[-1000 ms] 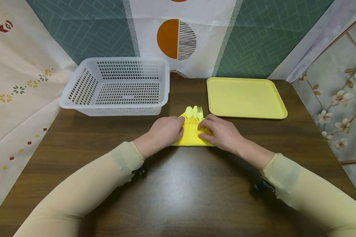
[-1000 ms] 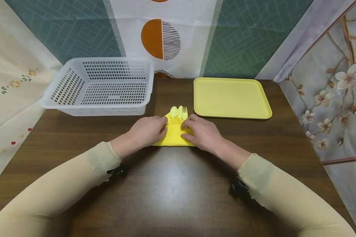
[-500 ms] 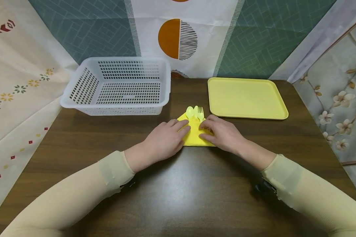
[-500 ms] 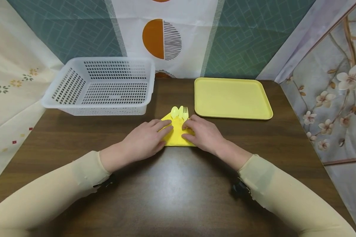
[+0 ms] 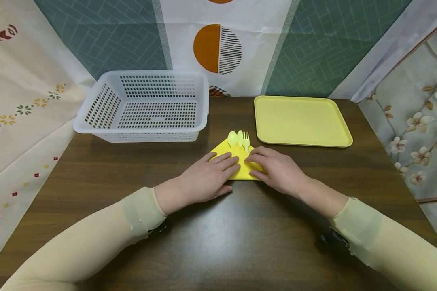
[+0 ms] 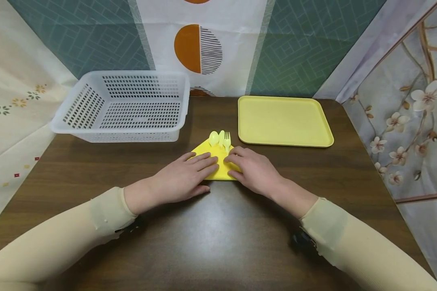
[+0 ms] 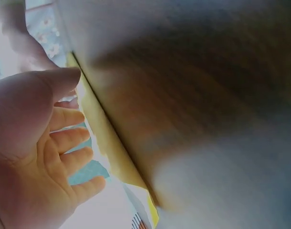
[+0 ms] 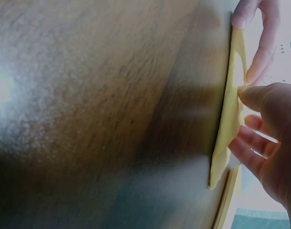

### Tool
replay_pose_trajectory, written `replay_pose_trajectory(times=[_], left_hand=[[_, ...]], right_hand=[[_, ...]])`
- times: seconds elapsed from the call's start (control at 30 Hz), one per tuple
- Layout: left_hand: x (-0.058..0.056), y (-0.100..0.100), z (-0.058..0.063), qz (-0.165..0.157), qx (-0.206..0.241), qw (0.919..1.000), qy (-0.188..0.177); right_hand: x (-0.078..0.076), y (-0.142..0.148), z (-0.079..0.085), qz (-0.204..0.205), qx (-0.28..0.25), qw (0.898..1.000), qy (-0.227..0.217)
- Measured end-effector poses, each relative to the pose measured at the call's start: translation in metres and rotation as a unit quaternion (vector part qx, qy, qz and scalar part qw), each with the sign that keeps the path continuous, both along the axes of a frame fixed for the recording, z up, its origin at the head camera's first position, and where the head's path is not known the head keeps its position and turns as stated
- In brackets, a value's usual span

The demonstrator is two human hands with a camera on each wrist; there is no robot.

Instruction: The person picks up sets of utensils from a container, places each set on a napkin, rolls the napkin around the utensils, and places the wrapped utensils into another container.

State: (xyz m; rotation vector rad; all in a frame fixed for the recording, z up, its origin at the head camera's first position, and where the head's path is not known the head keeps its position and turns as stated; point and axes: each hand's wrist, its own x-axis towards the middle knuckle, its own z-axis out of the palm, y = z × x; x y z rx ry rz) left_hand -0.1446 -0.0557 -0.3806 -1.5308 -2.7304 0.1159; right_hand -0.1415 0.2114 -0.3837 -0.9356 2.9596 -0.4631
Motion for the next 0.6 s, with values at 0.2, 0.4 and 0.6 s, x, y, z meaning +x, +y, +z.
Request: replay_pose_trajectory(times=[0.2, 0.4, 0.6], left_hand=[[0.0006, 0.0003, -0.002, -0.02, -0.002, 0.9998, 0.003], [0.0001, 0.0001, -0.0032, -0.033, 0.005, 0.9994, -0.001], [0.0, 0.0007, -0.0033, -0.032, 0.005, 0.9993, -0.02]], right_hand=[[0.0, 0.0014, -0.0012, 0.012, -0.002, 1.0, 0.005], [-0.0004, 0.002, -0.0015, 0.014, -0.001, 1.0, 0.007], [-0.0004, 0.0024, -0.0021, 0.011, -0.001, 1.0, 0.002]])
